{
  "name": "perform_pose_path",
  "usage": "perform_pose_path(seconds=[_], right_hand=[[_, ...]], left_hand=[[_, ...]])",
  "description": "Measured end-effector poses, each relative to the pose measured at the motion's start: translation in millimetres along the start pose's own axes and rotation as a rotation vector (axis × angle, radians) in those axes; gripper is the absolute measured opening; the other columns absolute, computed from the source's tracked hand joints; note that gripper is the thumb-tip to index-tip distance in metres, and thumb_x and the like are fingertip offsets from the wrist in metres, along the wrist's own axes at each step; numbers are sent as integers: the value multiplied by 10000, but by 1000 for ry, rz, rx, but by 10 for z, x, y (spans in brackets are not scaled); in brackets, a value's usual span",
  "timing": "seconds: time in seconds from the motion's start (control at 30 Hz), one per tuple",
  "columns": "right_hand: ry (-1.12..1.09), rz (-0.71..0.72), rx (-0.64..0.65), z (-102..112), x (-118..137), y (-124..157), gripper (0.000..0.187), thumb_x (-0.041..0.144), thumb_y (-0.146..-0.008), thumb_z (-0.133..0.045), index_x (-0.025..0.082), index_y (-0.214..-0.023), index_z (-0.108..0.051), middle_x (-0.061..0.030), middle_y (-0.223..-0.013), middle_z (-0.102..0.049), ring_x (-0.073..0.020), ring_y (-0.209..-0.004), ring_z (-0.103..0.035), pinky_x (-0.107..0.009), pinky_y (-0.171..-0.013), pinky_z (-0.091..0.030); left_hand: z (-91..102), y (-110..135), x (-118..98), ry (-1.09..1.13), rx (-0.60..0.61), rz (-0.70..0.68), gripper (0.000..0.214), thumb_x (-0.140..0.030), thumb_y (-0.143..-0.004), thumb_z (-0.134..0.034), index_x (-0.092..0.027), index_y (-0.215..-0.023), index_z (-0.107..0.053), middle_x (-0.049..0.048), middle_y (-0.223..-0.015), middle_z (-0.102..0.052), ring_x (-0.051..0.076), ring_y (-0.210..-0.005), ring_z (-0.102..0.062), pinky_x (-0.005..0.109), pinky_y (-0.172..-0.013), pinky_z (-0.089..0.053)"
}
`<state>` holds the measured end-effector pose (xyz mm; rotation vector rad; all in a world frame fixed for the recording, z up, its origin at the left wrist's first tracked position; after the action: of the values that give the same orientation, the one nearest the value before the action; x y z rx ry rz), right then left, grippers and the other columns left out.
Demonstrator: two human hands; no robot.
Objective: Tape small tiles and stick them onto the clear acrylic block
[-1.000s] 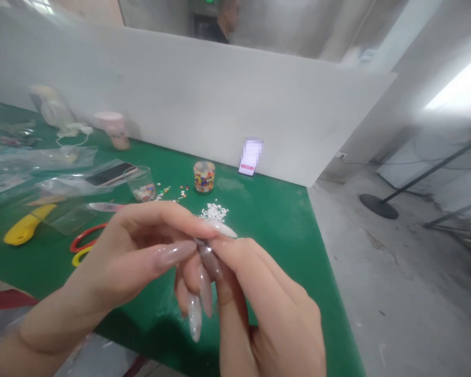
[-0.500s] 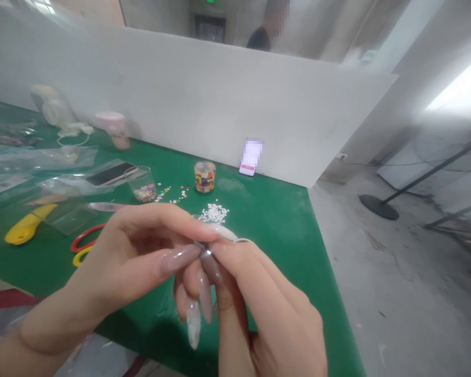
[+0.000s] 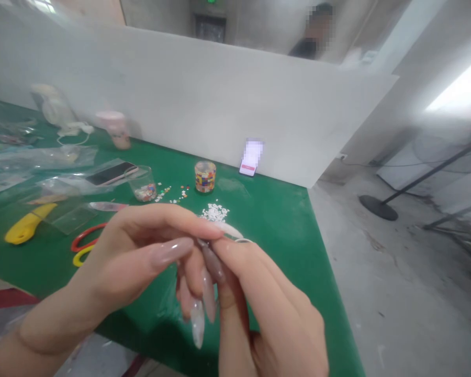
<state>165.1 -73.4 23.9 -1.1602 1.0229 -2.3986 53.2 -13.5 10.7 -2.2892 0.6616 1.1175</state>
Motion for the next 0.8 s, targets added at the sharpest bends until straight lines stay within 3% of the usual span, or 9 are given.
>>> perform_pose_path(seconds=[0.1, 0.33, 0.6, 0.8], right_hand=[[6, -64, -59, 8, -16, 6, 143, 189, -912, -541, 285, -913, -648, 30, -698, -677, -130, -522, -635, -196, -477, -548], [-30, 7, 77, 19, 26, -48, 148, 149, -882, -578, 279, -915, -642, 56, -672, -677, -96, -488, -625, -148, -472, -538], [-30, -4, 97, -26, 26, -41, 196, 108, -883, -545, 281, -891, -636, 68, -680, -682, -82, -488, -622, -134, -473, -532], [-66, -28, 6, 27, 30, -32, 263, 101, -878, -554, 306, -975, -687, 50, -686, -684, -115, -495, -617, -189, -466, -543]], left_hand=[[7, 10, -14, -40, -1, -17, 175, -125, -878, -664, -173, -1002, -778, 6, -708, -775, 122, -579, -729, 158, -554, -603], [34, 35, 6, -79, -35, -24, 147, -147, -863, -702, -179, -989, -771, -11, -704, -773, 120, -583, -731, 145, -540, -602], [34, 27, 7, -61, -16, -23, 242, -29, -882, -613, -176, -996, -767, -6, -718, -776, 112, -599, -739, 137, -561, -606], [30, 27, 4, -67, -20, -15, 164, -99, -876, -671, -176, -983, -769, -1, -706, -776, 118, -583, -735, 143, -548, -607]])
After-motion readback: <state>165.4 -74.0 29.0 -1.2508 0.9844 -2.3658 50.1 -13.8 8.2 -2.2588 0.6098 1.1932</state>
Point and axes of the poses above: each hand's wrist, its own y-axis away from the middle knuckle, its own z-axis out of the back of the hand, x = y × z, the point moved 6 cm from there along -y, towards the middle knuckle
